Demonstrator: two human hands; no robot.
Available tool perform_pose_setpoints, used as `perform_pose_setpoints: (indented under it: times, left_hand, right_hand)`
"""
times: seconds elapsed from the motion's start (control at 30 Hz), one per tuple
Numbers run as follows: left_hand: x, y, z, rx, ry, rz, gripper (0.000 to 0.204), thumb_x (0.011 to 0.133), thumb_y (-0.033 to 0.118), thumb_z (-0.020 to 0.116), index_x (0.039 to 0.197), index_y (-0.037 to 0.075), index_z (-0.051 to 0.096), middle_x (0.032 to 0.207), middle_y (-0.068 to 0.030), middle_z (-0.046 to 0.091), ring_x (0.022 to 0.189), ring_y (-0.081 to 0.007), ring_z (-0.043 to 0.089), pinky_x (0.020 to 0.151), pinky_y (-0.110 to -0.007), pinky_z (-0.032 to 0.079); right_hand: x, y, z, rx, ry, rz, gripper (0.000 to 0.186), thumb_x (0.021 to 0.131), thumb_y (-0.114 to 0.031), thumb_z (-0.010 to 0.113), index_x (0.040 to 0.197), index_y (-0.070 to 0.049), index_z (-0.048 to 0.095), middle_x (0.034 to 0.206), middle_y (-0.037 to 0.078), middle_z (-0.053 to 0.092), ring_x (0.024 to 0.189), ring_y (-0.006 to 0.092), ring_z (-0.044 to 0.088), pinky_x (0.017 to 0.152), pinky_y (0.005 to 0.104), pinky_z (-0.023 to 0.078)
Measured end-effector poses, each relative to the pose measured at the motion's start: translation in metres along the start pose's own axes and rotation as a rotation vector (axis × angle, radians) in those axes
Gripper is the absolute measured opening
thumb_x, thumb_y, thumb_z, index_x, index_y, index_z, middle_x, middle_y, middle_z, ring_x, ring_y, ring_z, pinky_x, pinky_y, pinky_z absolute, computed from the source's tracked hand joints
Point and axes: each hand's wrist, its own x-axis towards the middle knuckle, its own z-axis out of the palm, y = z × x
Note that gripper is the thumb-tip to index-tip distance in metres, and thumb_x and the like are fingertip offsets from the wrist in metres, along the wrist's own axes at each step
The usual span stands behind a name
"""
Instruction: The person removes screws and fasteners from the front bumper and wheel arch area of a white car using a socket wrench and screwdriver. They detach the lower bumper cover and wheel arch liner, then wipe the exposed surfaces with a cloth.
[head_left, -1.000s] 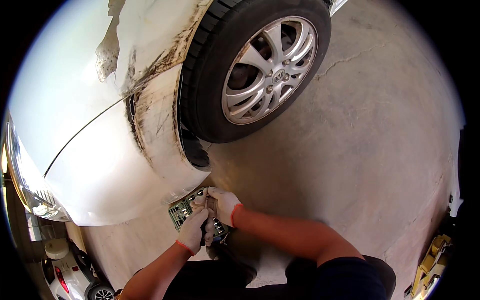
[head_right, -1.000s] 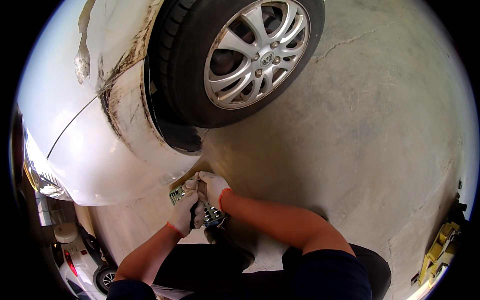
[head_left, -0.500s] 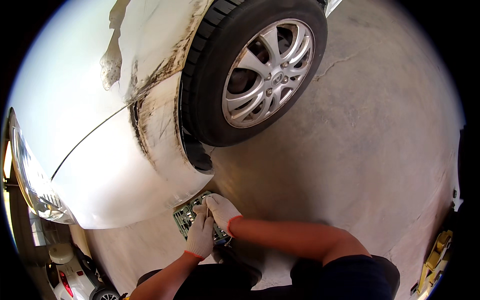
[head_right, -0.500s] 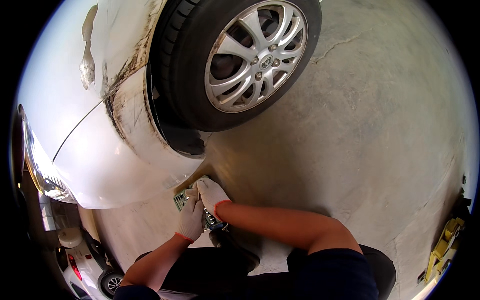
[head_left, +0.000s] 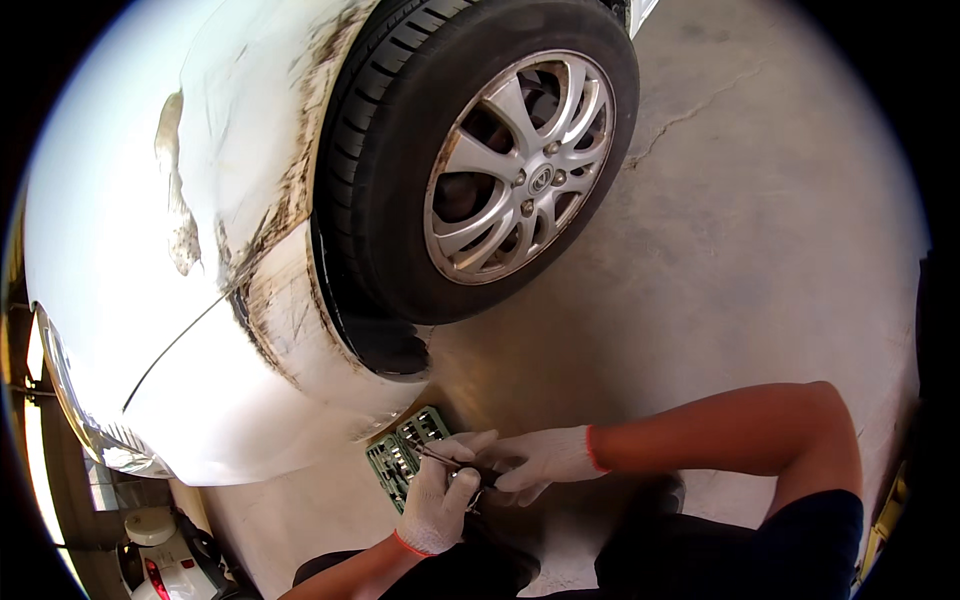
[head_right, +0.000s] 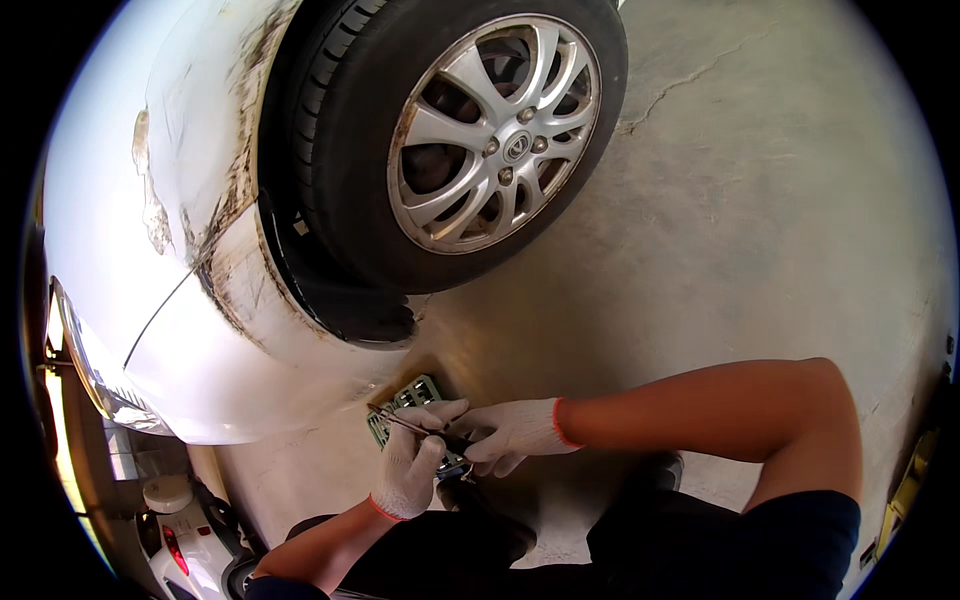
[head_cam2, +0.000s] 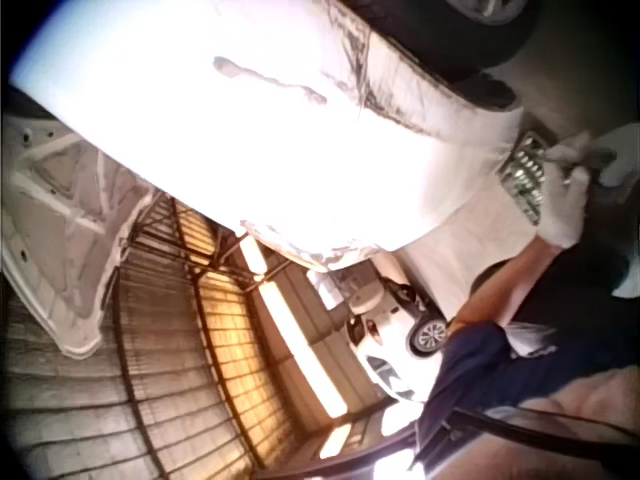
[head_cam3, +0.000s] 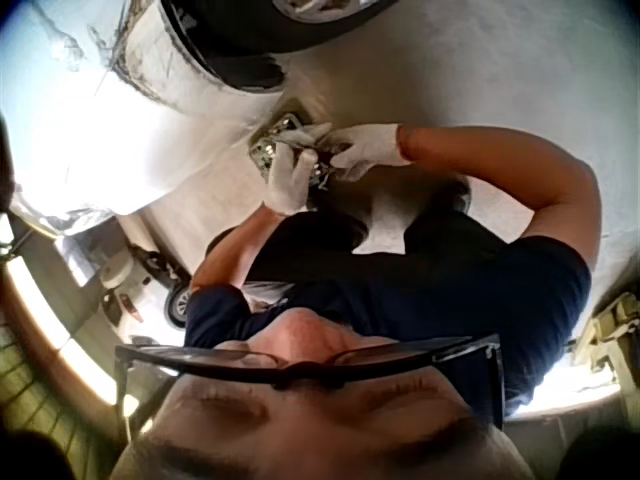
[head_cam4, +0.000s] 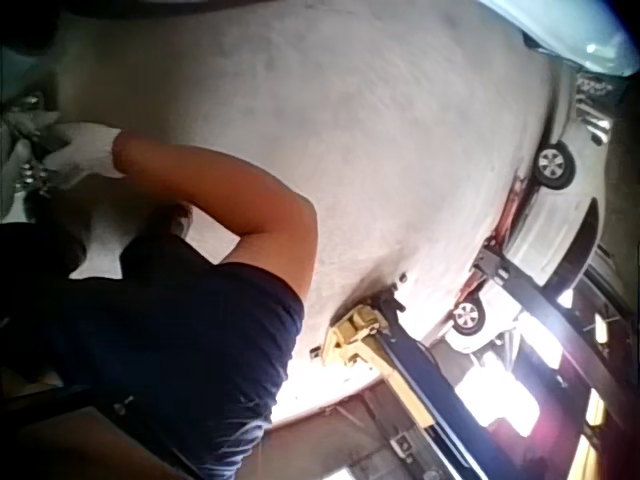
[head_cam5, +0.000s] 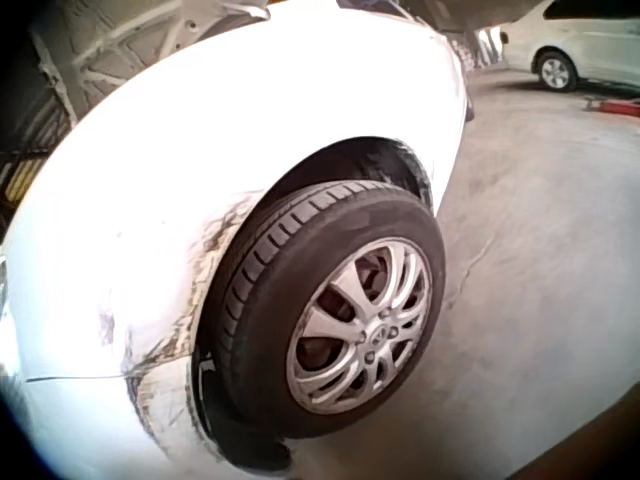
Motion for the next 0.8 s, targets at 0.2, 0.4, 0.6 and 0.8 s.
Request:
perform_pose_setpoints:
  times: [0.2,0.4,0.6,0.8]
  left_hand:
    - [0.013,0.066,-0.034,0.813,0.046,0.083,0.029,0.097,0.005,0.071,0.125,0.000,0.069,0.134,-0.0188,0.073,0.119,-0.0348,0.073,0.099,-0.046,0.059]
    - [0.020,0.181,-0.119,1.843,0.804,0.818,0.044,0.115,0.019,0.052,0.153,-0.003,0.052,0.151,-0.0260,0.055,0.144,-0.0381,0.053,0.122,-0.053,0.042]
    - [0.072,0.214,-0.138,2.009,0.836,0.867,0.054,0.117,0.019,0.040,0.163,-0.007,0.044,0.174,-0.0319,0.033,0.160,-0.0459,0.039,0.133,-0.059,0.032]
    - [0.075,0.208,-0.143,2.047,0.805,0.891,0.055,0.117,0.023,0.037,0.164,-0.006,0.043,0.174,-0.0314,0.034,0.160,-0.0460,0.039,0.131,-0.060,0.036]
  right_hand:
    - [-0.083,-0.080,-0.056,-0.243,0.226,-0.273,0.043,0.115,-0.028,0.063,0.148,0.001,0.063,0.103,0.006,0.069,0.090,0.0127,0.066,0.087,0.0304,0.057]
    - [-0.111,-0.162,-0.091,-0.698,0.632,-0.720,0.033,0.112,-0.027,0.064,0.131,-0.002,0.074,0.122,0.016,0.076,0.114,0.0253,0.072,0.102,0.0378,0.056]
    - [-0.081,-0.183,-0.112,-0.757,0.546,-0.772,0.042,0.112,-0.042,0.065,0.122,-0.002,0.077,0.108,0.014,0.079,0.104,0.0223,0.074,0.096,0.0376,0.058]
    - [-0.049,-0.182,-0.121,-0.686,0.473,-0.717,0.050,0.111,-0.049,0.065,0.117,-0.001,0.078,0.095,0.012,0.078,0.091,0.0200,0.074,0.087,0.0369,0.058]
